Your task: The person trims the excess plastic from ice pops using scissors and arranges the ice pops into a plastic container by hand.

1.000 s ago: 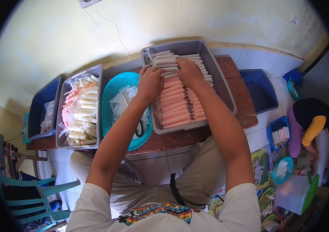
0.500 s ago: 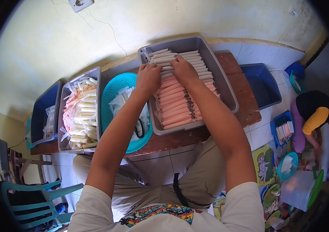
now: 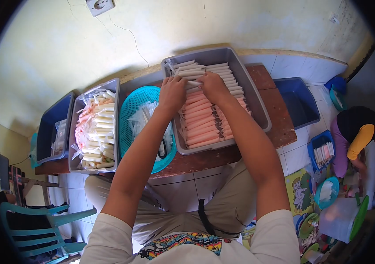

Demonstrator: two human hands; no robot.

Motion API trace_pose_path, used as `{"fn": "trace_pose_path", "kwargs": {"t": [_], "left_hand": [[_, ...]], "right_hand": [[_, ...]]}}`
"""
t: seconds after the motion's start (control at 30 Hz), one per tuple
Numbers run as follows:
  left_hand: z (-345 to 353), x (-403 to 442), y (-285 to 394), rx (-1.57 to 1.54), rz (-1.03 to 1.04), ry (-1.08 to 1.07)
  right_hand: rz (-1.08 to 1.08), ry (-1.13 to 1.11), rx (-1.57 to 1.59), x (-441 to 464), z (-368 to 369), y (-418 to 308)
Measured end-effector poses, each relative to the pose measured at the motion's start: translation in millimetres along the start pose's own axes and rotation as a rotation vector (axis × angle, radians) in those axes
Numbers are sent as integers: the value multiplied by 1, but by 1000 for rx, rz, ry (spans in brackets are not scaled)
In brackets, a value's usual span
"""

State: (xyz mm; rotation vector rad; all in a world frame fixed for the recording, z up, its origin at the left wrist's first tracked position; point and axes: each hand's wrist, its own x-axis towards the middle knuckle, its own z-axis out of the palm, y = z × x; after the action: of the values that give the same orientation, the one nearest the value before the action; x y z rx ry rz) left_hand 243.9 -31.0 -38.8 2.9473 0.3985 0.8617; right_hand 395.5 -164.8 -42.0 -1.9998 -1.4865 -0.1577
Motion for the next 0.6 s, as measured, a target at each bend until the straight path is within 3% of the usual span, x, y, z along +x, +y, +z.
{"fn": "trace_pose_path", "kwargs": {"t": [0.43, 0.53, 0.6], "left_hand": [[-29, -16, 16, -165, 34, 200], [-46, -21, 16, -253, 46, 209], [-57, -22, 16, -309, 56, 221]], "right_hand": [[153, -1, 142, -37, -66, -38], [81, 2, 125, -43, -68, -35], [-78, 16, 114, -42, -66, -36]]}}
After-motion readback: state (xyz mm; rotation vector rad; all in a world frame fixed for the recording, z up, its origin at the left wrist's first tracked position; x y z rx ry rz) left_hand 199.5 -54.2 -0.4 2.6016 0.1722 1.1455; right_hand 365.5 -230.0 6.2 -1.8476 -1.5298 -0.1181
